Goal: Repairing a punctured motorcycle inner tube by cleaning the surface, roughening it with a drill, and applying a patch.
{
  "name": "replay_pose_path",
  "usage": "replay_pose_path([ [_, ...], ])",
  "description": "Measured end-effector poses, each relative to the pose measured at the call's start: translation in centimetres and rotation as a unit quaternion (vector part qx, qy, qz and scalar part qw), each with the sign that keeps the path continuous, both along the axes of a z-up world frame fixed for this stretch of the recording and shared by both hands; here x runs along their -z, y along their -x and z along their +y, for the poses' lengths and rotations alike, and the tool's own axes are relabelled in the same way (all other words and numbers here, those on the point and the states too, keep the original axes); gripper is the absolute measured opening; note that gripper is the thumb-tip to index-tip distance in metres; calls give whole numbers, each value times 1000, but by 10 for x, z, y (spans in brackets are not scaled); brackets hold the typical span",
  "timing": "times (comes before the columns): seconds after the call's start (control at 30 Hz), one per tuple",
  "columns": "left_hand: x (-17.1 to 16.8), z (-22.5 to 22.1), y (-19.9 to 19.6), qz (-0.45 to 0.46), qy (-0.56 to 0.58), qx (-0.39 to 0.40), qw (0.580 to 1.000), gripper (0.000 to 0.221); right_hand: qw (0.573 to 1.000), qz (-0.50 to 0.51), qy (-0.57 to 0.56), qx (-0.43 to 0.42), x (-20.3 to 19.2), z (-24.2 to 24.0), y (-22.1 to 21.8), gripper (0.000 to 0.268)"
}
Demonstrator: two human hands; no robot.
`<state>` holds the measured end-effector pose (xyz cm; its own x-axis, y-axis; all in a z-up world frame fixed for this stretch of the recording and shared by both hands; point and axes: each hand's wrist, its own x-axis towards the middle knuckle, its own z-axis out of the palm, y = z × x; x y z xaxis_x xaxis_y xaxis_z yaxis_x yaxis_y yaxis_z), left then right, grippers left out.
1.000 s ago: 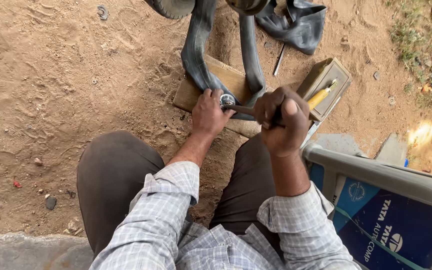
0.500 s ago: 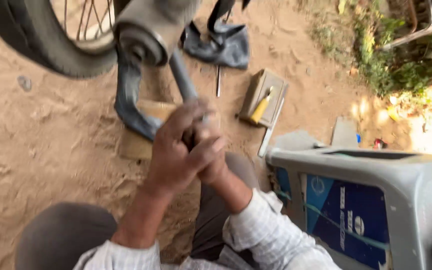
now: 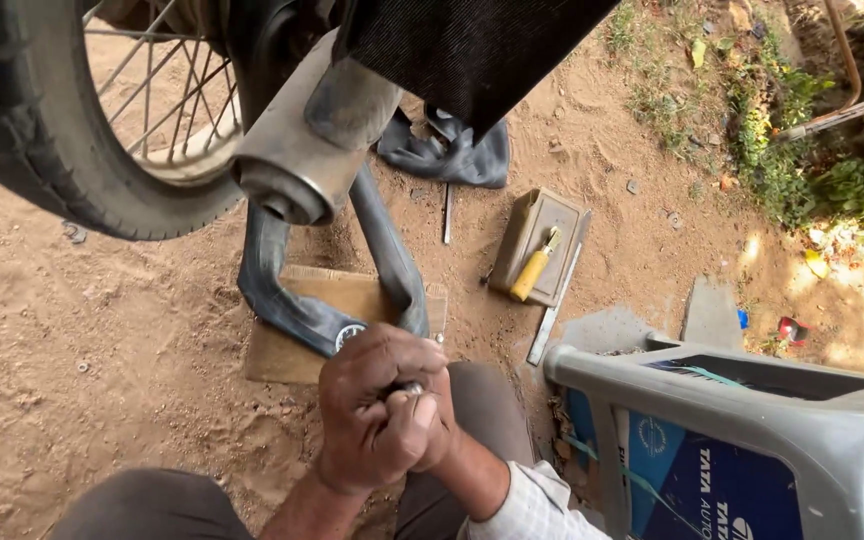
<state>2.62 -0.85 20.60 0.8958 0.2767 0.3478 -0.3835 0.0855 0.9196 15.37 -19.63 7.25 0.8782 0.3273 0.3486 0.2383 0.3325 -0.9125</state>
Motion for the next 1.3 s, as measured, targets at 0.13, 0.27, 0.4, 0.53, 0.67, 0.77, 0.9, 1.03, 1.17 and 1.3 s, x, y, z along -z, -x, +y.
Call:
replay_pose_path([
  [0.13,11,-9,11,-5,25,5,1000,29,999,40,5,-1,0,-28,34,57],
  [0.27,18,-12,20,-59,-12,4,998,31,997,73,0,-27,1,-34,87,59],
  [0.4,32,8,32,30,106,109,988,39,992,105,-8,-74,8,-17,127,60],
  [0.53,135,45,25,207,-37,-60,976,24,989,110,8,-96,-52,7,129,62],
  [0.67,171,49,26,382,-340,-20,859,34,983,-50,160,-74,-128,27,143,62],
  [0.77,190,42,20,371,-360,13,856,48,938,-101,330,-7,-152,16,154,59],
  [0.9,196,43,22,347,-335,20,876,57,830,81,547,73,-167,-2,180,39],
  [1.03,204,44,21,339,-320,16,885,58,754,148,635,76,-192,9,192,31],
  [1.17,205,44,22,320,-318,9,892,57,715,168,678,33,-194,7,199,38],
  [1.3,205,43,21,320,-340,-11,884,56,652,163,741,8,-201,15,199,44],
])
